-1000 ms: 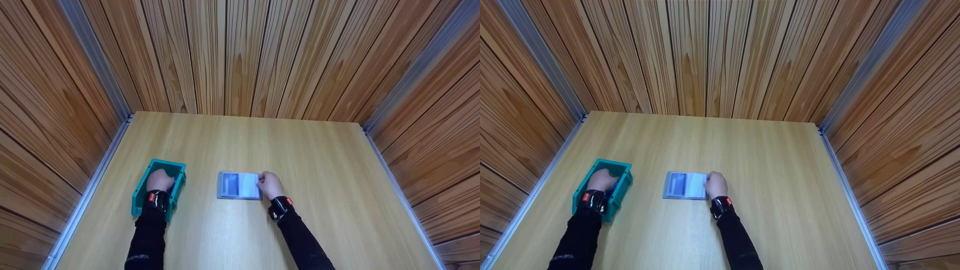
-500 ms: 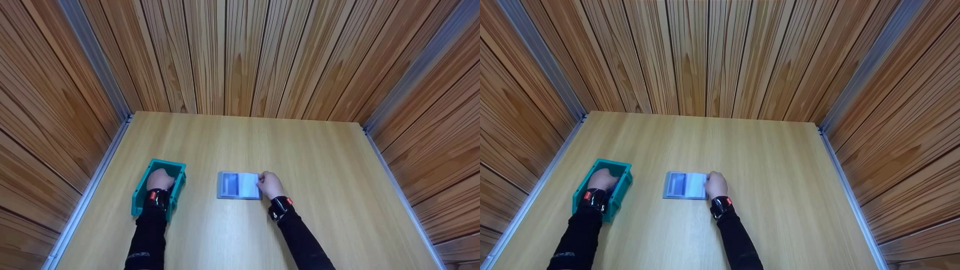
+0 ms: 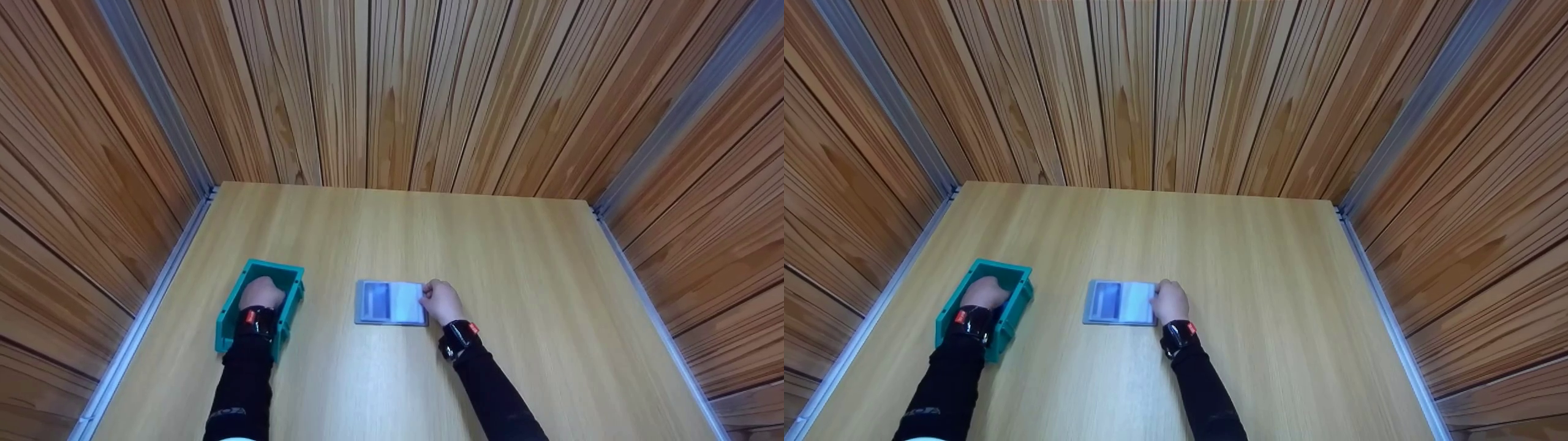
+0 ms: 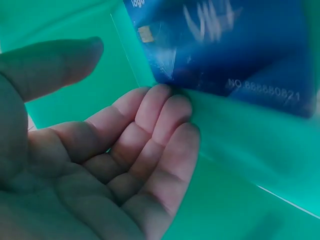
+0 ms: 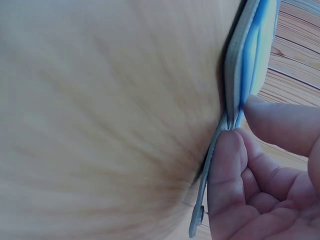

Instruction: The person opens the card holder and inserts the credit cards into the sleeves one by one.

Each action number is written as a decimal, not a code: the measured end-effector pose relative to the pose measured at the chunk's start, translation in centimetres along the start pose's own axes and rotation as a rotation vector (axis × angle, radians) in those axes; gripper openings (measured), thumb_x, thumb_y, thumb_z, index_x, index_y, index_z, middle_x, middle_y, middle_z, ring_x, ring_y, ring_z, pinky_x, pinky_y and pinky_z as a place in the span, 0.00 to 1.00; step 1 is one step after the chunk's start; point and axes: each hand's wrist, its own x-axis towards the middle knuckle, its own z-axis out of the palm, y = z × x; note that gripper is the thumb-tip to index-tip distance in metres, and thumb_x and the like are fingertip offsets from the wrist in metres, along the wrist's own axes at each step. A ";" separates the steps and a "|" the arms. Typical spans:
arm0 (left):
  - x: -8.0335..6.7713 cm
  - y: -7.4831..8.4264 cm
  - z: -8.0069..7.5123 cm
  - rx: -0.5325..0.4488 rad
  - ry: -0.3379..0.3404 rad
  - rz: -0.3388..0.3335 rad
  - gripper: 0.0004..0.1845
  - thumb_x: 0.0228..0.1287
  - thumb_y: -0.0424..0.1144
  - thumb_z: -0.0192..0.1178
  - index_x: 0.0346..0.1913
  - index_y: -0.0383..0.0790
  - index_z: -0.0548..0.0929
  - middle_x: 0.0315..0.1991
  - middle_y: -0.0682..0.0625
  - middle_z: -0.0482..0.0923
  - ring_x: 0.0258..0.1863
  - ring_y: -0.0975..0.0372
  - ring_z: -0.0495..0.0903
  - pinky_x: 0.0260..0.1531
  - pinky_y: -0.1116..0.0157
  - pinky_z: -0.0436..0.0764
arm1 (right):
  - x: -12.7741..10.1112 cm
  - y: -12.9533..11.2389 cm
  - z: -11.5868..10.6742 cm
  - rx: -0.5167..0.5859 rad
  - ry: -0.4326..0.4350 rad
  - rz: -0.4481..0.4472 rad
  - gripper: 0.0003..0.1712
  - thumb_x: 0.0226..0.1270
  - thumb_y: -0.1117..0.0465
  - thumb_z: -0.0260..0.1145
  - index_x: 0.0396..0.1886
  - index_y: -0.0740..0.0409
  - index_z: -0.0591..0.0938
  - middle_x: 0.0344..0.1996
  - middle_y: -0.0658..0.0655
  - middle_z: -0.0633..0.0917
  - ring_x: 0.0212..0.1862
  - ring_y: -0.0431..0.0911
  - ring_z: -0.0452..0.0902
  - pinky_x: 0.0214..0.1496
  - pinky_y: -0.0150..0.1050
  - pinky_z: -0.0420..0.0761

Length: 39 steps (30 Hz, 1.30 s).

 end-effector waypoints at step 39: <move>0.8 -0.4 0.3 0.004 0.038 0.073 0.03 0.53 0.25 0.52 0.25 0.34 0.74 0.27 0.42 0.69 0.31 0.49 0.69 0.40 0.52 0.70 | 0.1 0.0 -0.1 -0.003 -0.026 0.021 0.09 0.57 0.69 0.72 0.37 0.66 0.81 0.29 0.54 0.78 0.35 0.49 0.75 0.42 0.44 0.76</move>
